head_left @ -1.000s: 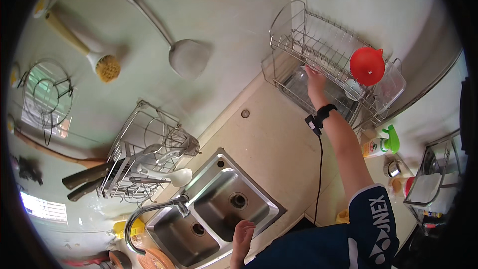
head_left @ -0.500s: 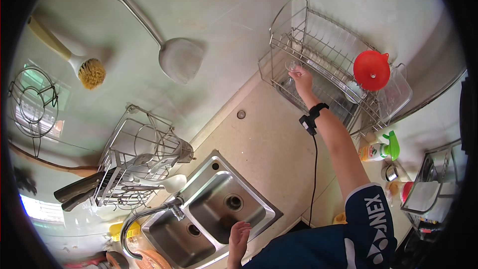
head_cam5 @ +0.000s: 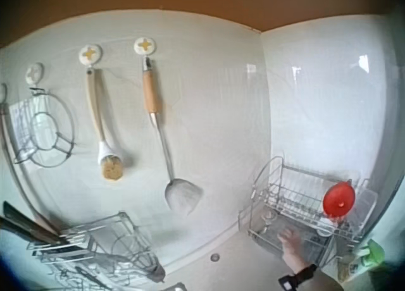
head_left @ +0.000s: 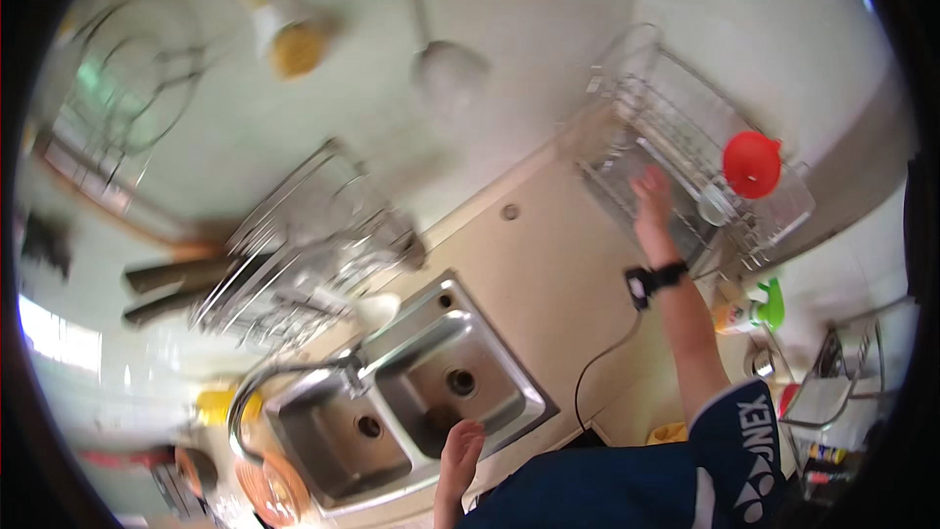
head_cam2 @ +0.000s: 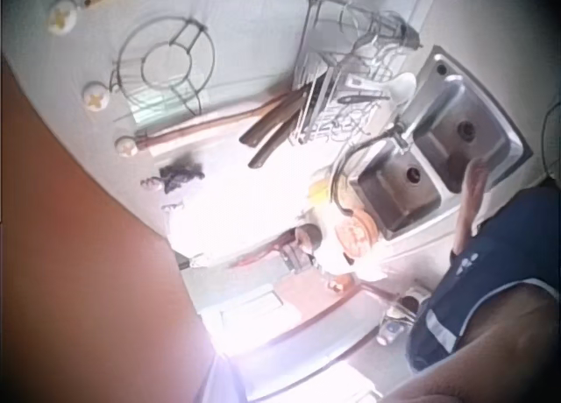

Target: The recorder places glasses in a drying rack and then cleans a rice paddle.

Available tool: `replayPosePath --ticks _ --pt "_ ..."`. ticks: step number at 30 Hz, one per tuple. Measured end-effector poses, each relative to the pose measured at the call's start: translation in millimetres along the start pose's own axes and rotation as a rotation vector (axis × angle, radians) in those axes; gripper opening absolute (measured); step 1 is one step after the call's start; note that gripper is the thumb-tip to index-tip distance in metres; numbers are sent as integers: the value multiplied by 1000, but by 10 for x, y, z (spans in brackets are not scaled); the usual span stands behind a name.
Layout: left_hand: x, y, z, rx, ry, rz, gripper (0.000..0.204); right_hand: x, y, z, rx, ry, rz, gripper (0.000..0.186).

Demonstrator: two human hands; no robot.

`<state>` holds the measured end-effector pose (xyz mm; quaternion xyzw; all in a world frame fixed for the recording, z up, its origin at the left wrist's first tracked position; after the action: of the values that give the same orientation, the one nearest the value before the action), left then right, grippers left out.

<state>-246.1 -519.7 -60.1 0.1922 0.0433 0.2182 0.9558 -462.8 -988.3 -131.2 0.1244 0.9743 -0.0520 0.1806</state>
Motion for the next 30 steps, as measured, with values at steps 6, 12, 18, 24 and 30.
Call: replayPosePath --ticks 6,12,18,24,30 --pt "381 222 -31 -145 46 44 24 -177 1940 -1134 -277 -31 -352 40" --pt "1212 1084 -143 -245 95 179 25 -715 3963 -1367 -523 -53 -788 17" --pt "2530 2363 -789 -235 141 480 24 -1140 6030 -1141 -851 -31 -1058 6" --pt "3653 3305 -1316 -173 214 748 25 -1524 7279 -1186 -1105 61 -1295 8" --pt "4567 3688 -1788 -182 235 1051 27 -1929 7976 -1089 -1205 125 -1353 10"
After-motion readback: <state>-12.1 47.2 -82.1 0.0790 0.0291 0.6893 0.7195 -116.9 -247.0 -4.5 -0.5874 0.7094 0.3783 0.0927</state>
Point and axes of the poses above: each hand's wrist, its own y-axis away from the middle knuckle, its own x-axis out of the back of the hand, z = x × y, the point moved 2 cm from there along -y, towards the middle knuckle, and after that the axes turned 1 degree about y, right-handed, at the moved point
